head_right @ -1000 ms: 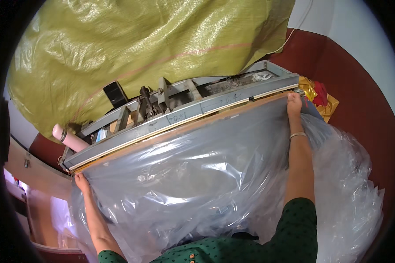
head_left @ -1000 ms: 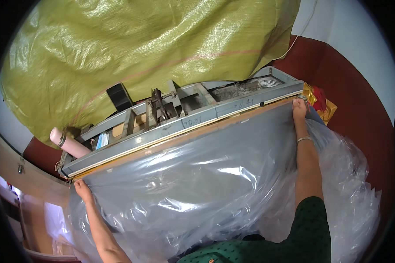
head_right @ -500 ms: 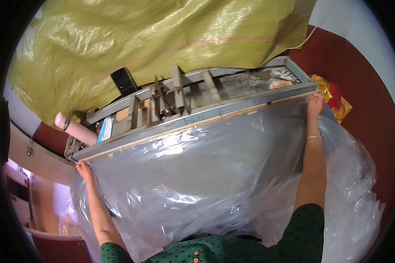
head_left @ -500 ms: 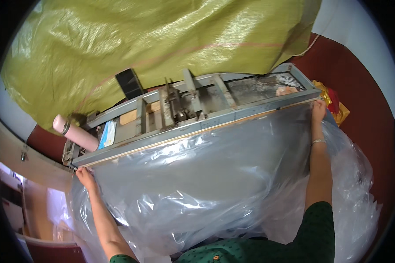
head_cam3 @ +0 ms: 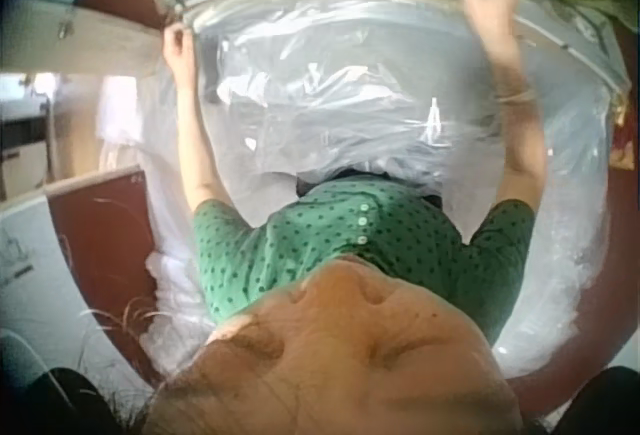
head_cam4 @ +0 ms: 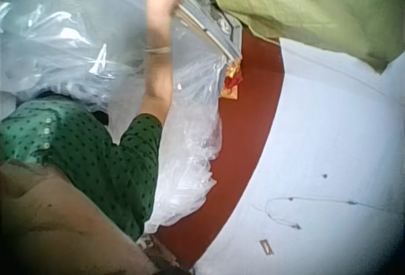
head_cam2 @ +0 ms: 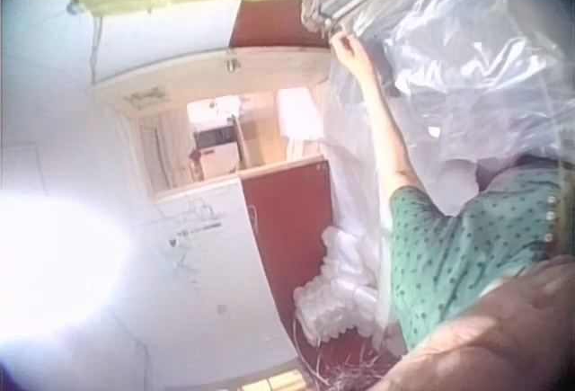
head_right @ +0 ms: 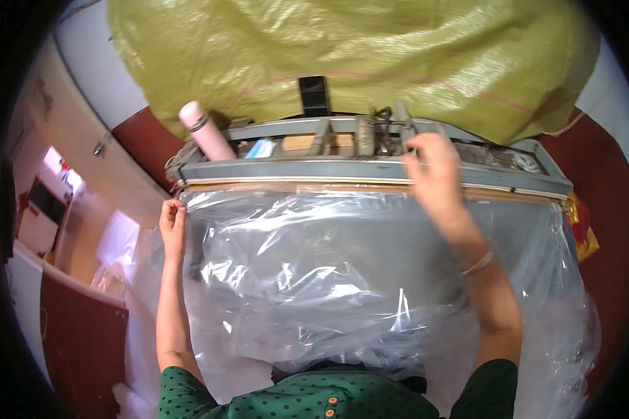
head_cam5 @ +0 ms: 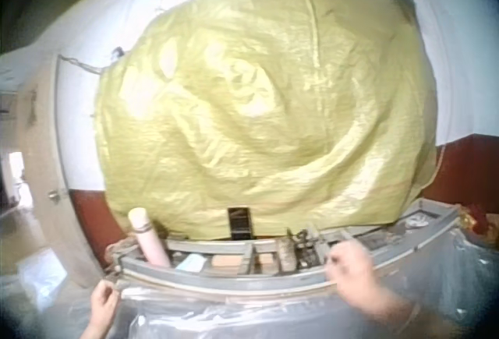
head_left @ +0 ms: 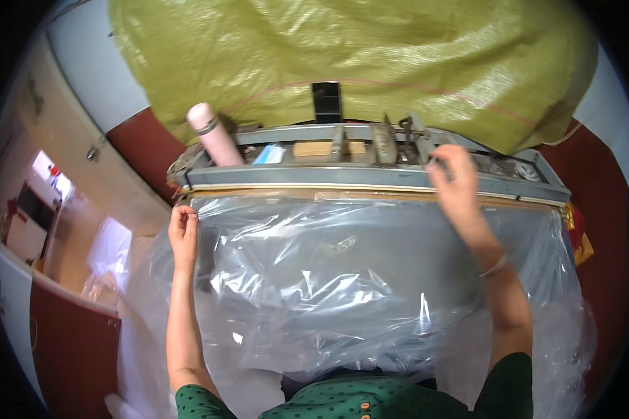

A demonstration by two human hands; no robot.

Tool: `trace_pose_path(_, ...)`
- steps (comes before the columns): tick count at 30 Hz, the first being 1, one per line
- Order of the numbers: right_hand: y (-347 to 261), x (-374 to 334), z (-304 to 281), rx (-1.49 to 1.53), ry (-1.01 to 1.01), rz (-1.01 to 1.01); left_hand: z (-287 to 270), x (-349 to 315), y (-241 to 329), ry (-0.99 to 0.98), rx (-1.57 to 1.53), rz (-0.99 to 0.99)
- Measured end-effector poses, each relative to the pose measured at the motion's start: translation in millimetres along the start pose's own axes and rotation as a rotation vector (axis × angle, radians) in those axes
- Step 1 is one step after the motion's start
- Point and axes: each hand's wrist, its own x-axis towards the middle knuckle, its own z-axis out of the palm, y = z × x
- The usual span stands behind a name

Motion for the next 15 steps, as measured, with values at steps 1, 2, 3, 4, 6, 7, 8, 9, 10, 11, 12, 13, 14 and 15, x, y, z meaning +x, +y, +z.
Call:
trace_pose_path(1,-37,5,26,0.056,-0.094,-0.074,-13,-7,7,0.053,-0.045,0.024)
trace_pose_path(2,-71,6,50,0.104,-0.143,-0.102,-26,-13,10,0.112,-0.045,0.026)
trace_pose_path(3,-99,4,71,0.118,-0.169,-0.127,-38,-18,11,0.169,-0.051,0.031)
trace_pose_path(4,-120,-2,90,0.132,-0.197,-0.15,-47,-24,11,0.223,-0.055,0.035)
trace_pose_path(6,-144,-17,112,0.468,-0.723,0.316,-54,-28,8,0.396,0.108,0.082)
trace_pose_path(7,-146,-25,114,0.554,-0.762,0.346,-58,-29,4,0.463,0.277,0.105)
trace_pose_path(8,-142,-33,113,0.637,-0.798,0.379,-60,-31,0,0.526,0.444,0.128)
trace_pose_path(9,-134,-43,111,0.72,-0.837,0.414,-69,-37,-10,0.438,0.501,-0.011)
trace_pose_path(10,-118,-56,105,0.754,-0.803,0.508,-75,-43,-22,0.312,0.601,0.017)
trace_pose_path(11,-96,-67,96,0.641,-0.783,0.519,-87,-52,-36,0.19,0.711,0.039)
trace_pose_path(12,-79,-74,79,0.622,-0.725,0.586,-102,-64,-47,0.069,0.826,0.053)
trace_pose_path(13,-50,-83,54,0.514,-0.703,0.604,-109,-73,-57,0.005,0.846,-0.021)
trace_pose_path(14,-25,-91,22,0.361,-0.633,0.6,-111,-81,-62,-0.039,0.896,0.027)
trace_pose_path(15,6,-104,-14,0.225,-0.577,0.59,-110,-88,-66,-0.085,0.943,0.078)
